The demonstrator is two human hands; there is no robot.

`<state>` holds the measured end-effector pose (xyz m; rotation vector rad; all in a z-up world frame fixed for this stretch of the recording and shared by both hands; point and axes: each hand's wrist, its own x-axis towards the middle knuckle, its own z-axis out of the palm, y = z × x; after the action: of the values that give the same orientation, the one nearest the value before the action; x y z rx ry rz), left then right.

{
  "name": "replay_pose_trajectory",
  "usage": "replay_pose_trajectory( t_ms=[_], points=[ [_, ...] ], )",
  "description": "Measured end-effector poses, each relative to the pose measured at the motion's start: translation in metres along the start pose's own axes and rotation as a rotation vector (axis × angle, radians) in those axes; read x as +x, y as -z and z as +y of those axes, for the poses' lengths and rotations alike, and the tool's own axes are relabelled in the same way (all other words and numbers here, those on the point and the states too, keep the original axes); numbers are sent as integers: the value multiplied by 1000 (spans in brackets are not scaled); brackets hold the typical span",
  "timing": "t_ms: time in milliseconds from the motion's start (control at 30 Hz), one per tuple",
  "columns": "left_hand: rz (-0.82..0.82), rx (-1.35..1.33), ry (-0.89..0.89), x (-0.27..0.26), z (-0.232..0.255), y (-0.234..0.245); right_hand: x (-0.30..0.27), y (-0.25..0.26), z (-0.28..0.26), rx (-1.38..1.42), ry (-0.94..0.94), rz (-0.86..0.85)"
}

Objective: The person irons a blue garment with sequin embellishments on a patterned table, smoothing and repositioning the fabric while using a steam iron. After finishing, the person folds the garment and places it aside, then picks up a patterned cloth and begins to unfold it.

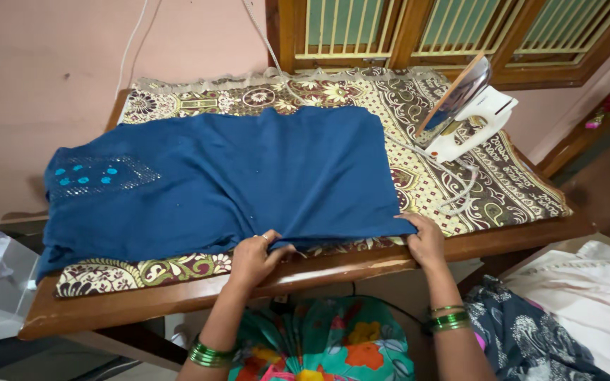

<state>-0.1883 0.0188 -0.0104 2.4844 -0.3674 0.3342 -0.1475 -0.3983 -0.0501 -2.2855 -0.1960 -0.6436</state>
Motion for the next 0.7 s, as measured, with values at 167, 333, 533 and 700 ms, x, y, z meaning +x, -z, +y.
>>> replay_pose_trajectory(
  t_ms=[167, 333, 533, 700],
  points=[
    [255, 145, -267, -11, 7, -1, 1, 9, -3, 562, -55, -59],
    [427, 446, -124, -5, -14, 19, -2, 23, -5, 687, -29, -141],
    [630, 504, 144, -22, -66, 83, -14, 13, 6, 655, -227, -225],
    [744, 406, 59, -56, -109, 112, -45, -8, 13, 371, -13, -353]
  ],
)
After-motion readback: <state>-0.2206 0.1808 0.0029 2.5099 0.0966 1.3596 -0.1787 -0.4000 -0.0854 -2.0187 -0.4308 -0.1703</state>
